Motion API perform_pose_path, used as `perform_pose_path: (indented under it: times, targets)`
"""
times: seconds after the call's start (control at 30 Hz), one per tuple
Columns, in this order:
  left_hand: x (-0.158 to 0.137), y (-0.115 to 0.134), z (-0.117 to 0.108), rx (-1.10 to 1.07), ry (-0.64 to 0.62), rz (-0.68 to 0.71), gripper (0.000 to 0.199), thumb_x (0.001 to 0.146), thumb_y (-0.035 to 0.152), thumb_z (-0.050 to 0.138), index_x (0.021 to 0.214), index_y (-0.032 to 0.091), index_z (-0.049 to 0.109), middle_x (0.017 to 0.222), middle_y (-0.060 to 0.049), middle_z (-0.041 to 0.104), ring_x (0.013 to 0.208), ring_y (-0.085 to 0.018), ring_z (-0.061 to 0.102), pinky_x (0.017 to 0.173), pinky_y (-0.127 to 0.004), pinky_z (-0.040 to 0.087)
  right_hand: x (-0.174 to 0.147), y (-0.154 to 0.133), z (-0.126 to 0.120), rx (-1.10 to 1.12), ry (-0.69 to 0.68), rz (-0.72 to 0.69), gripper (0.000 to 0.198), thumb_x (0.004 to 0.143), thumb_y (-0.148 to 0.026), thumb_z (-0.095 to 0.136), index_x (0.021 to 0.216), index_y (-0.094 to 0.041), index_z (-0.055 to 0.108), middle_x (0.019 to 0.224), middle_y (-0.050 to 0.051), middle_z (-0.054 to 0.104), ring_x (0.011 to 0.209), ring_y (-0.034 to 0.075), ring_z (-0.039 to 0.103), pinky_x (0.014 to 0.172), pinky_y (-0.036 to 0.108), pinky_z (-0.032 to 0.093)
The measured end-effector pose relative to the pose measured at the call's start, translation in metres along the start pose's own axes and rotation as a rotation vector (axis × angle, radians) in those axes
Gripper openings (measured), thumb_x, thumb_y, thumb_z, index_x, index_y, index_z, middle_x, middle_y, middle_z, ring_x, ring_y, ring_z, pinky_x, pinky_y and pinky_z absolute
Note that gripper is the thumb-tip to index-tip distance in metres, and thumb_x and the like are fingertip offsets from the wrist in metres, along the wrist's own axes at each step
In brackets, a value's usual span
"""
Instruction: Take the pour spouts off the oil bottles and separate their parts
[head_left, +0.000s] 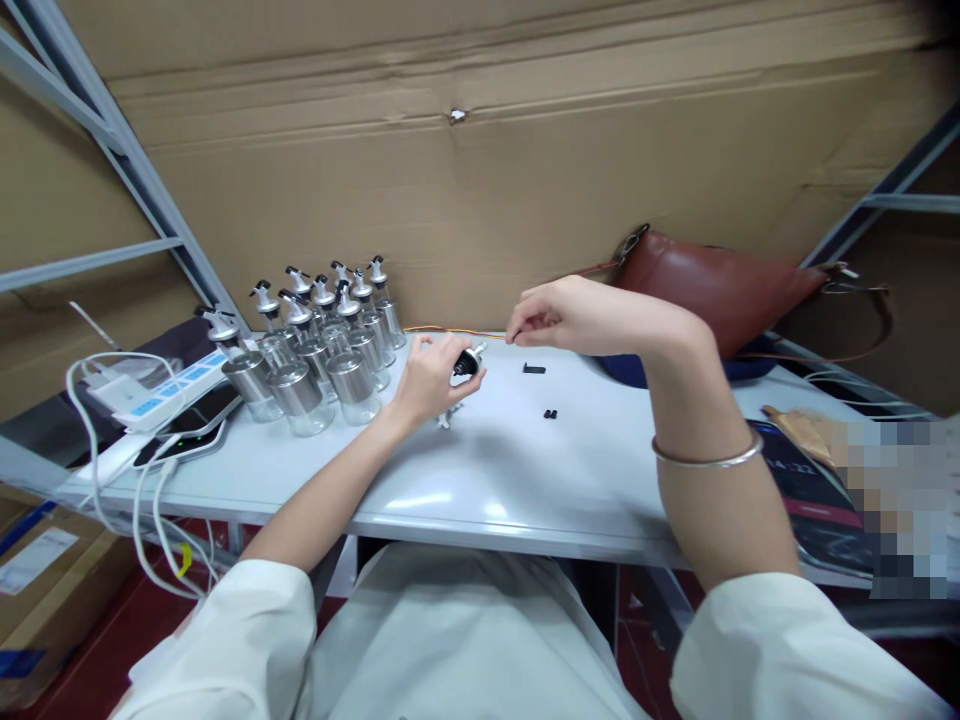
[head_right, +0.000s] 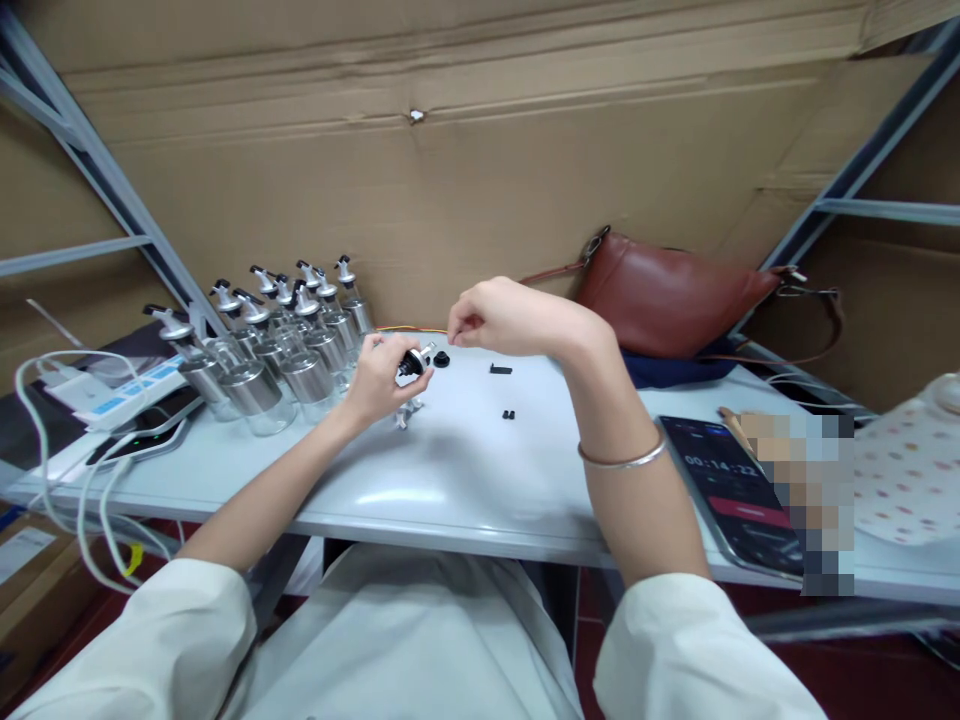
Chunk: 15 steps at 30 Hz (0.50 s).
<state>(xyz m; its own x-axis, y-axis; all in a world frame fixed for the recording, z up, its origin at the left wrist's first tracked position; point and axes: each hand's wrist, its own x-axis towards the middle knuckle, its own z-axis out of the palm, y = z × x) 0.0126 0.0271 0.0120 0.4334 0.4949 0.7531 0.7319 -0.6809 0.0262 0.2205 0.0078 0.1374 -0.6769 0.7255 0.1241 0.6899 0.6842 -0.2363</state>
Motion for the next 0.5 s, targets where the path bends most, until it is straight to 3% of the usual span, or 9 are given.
perform_pose_path:
  times: [0.13,0.3,0.43,0.5]
  targets:
    - [0.001,0.003,0.001,-0.003,-0.193,-0.129,0.032,0.089,0.042,0.047,0.104,0.014,0.050,0.093,-0.008,0.067,0.085,-0.020,0.061,0.087,-0.034,0.035,0.005,0.027,0.002,0.119,-0.158,0.183,0.011,0.074,-0.025,0.055,0.080,-0.019,0.063,0.071,0.001,0.067,0.071,0.017,0.062,0.066,0.027,0.046]
    - [0.003,0.010,-0.003,-0.003,-0.360,-0.197,0.037,0.090,0.049,0.043,0.103,0.015,0.051,0.091,-0.007,0.068,0.084,-0.021,0.062,0.086,-0.035,0.037,0.021,0.073,0.024,0.267,-0.307,0.561,0.003,0.076,-0.019,0.056,0.077,-0.018,0.057,0.072,0.007,0.068,0.071,0.020,0.065,0.067,0.029,0.050]
    - [0.004,0.013,-0.005,-0.021,-0.441,-0.214,0.034,0.091,0.048,0.043,0.101,0.017,0.052,0.096,-0.007,0.068,0.087,-0.022,0.062,0.083,-0.035,0.040,0.028,0.110,0.044,0.188,-0.376,0.598,0.009,0.065,-0.019,0.069,0.070,-0.016,0.064,0.067,0.004,0.063,0.072,0.021,0.062,0.065,0.030,0.049]
    - [0.003,0.014,-0.005,-0.026,-0.486,-0.240,0.034,0.090,0.049,0.043,0.101,0.018,0.053,0.098,-0.007,0.067,0.087,-0.023,0.063,0.077,-0.033,0.043,0.027,0.122,0.052,0.252,-0.433,0.633,0.013,0.060,-0.020,0.073,0.069,-0.016,0.065,0.064,0.002,0.062,0.071,0.019,0.061,0.065,0.028,0.050]
